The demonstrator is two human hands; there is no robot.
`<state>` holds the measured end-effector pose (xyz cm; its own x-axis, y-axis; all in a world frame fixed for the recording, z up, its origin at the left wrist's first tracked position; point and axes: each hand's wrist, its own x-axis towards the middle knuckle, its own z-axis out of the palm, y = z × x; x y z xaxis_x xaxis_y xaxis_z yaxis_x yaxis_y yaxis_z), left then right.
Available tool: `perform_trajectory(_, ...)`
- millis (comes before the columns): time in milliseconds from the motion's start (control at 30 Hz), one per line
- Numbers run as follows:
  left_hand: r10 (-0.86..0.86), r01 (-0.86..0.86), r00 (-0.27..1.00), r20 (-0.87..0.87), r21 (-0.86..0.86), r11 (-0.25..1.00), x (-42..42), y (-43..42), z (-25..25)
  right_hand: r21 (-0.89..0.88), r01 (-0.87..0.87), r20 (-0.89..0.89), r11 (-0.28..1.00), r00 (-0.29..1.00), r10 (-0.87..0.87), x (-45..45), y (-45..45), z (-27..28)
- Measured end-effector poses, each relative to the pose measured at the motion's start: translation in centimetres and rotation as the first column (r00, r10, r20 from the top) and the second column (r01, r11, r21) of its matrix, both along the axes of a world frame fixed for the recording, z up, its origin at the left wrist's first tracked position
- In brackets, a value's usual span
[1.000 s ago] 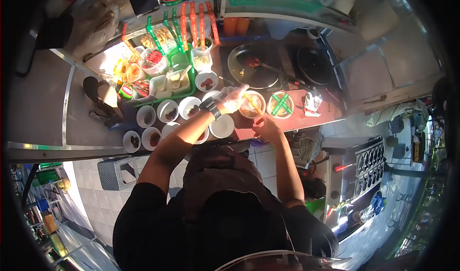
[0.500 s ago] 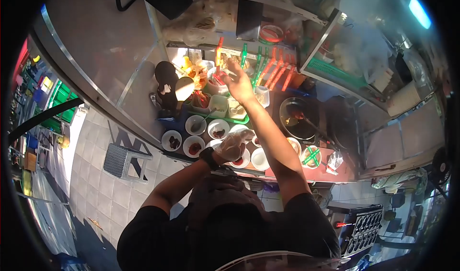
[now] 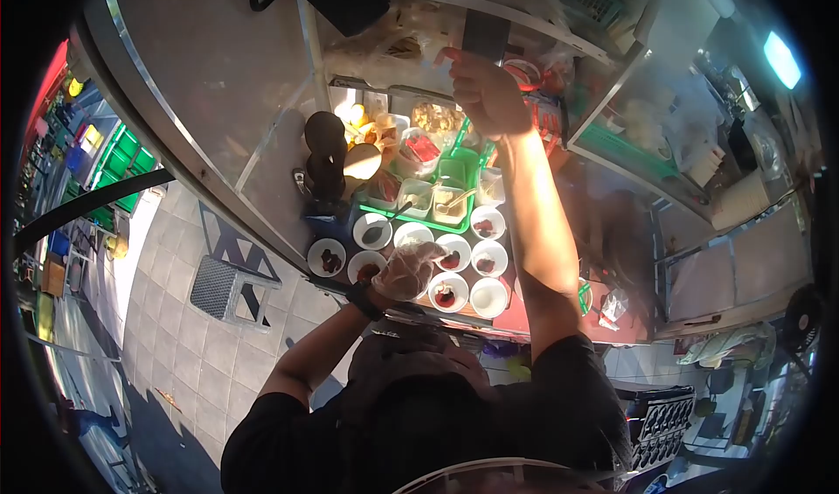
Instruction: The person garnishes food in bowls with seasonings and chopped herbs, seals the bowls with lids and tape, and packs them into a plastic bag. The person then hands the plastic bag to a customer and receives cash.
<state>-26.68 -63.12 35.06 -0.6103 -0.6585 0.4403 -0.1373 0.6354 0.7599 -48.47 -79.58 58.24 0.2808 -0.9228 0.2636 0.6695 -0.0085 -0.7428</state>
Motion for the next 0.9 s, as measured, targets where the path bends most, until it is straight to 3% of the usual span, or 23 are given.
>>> perform_trajectory(33, 0.000, 0.000, 1.000, -0.003, 0.003, 1.000, -0.5, -0.1, 0.1, 0.035, -0.179, -0.031, 0.983, 0.983, 0.180, -1.4, 0.3, 0.9)
perform_trajectory(67, -0.010, 0.025, 0.990, -0.140, 0.107, 0.994, -1.0, -0.2, 0.3, 0.077, -0.350, -0.052, 0.934, 0.934, 0.354, -2.6, 0.7, 1.5)
perform_trajectory(100, -0.007, 0.066, 0.962, -0.275, 0.206, 0.976, -1.5, -0.4, 0.5, 0.081, -0.348, -0.051, 0.934, 0.934, 0.353, -3.4, 2.1, 1.5)
perform_trajectory(133, -0.044, 0.117, 0.968, -0.246, 0.294, 0.949, -1.6, -1.0, 1.1, 0.135, -0.354, -0.169, 0.926, 0.912, 0.373, -4.0, 4.5, 1.1)
perform_trajectory(167, 0.074, 0.361, 0.839, -0.539, 0.653, 0.666, -2.3, -1.0, 1.0, 0.190, -0.356, -0.286, 0.915, 0.872, 0.398, -4.6, 6.8, 0.6)
perform_trajectory(233, 0.174, 0.684, 0.589, -0.789, 0.601, 0.413, -3.3, -1.9, 0.3, 0.347, -0.257, -0.352, 0.902, 0.855, 0.379, -6.2, 11.1, -1.6)
perform_trajectory(367, 0.203, 0.743, 0.576, -0.792, 0.611, 0.275, -4.4, -0.5, 1.9, 0.454, -0.390, -0.351, 0.801, 0.748, 0.563, -11.7, 16.4, -6.2)
perform_trajectory(433, 0.232, 0.723, 0.595, -0.770, 0.638, 0.263, -5.8, 1.1, 2.9, 0.475, -0.390, -0.306, 0.789, 0.768, 0.563, -14.6, 18.6, -7.5)
perform_trajectory(500, 0.289, 0.604, 0.680, -0.674, 0.738, 0.302, -7.8, 3.2, 4.1, 0.466, -0.399, -0.403, 0.789, 0.699, 0.591, -17.3, 20.3, -8.4)
perform_trajectory(567, 0.241, 0.370, 0.816, -0.525, 0.795, 0.481, -9.7, 4.9, 3.1, 0.483, -0.434, -0.439, 0.761, 0.632, 0.639, -20.2, 21.3, -9.8)
perform_trajectory(633, 0.275, 0.207, 0.871, -0.407, 0.813, 0.545, -12.3, 6.4, 2.0, 0.469, -0.477, -0.538, 0.744, 0.514, 0.668, -22.7, 21.6, -10.9)
perform_trajectory(700, 0.360, 0.136, 0.861, -0.359, 0.845, 0.517, -15.2, 8.1, 0.8, 0.449, -0.332, -0.724, 0.830, 0.408, 0.555, -24.4, 22.4, -11.5)
perform_trajectory(733, 0.370, -0.094, 0.906, -0.205, 0.754, 0.650, -16.4, 8.8, 0.0, 0.331, -0.326, -0.857, 0.885, 0.289, 0.427, -25.7, 21.9, -13.4)
perform_trajectory(767, 0.406, -0.302, 0.912, -0.049, 0.590, 0.749, -17.5, 9.5, -0.6, 0.338, -0.327, -0.853, 0.883, 0.290, 0.434, -27.1, 21.7, -15.0)
perform_trajectory(800, 0.484, -0.417, 0.875, 0.001, 0.512, 0.751, -18.6, 10.4, -0.7, 0.325, -0.238, -0.913, 0.915, 0.175, 0.370, -27.8, 21.6, -15.8)
perform_trajectory(833, 0.488, -0.421, 0.873, 0.007, 0.516, 0.746, -19.4, 10.9, -1.0, 0.298, -0.153, -0.950, 0.942, 0.049, 0.308, -28.5, 21.5, -16.8)
perform_trajectory(867, 0.519, -0.505, 0.854, 0.033, 0.294, 0.811, -20.1, 11.2, -1.6, 0.302, -0.138, -0.939, 0.943, 0.126, 0.320, -29.4, 21.4, -19.0)
perform_trajectory(900, 0.555, -0.557, 0.830, 0.051, 0.053, 0.829, -20.7, 11.4, -2.3, 0.308, -0.147, -0.937, 0.940, 0.126, 0.327, -30.1, 21.2, -20.3)
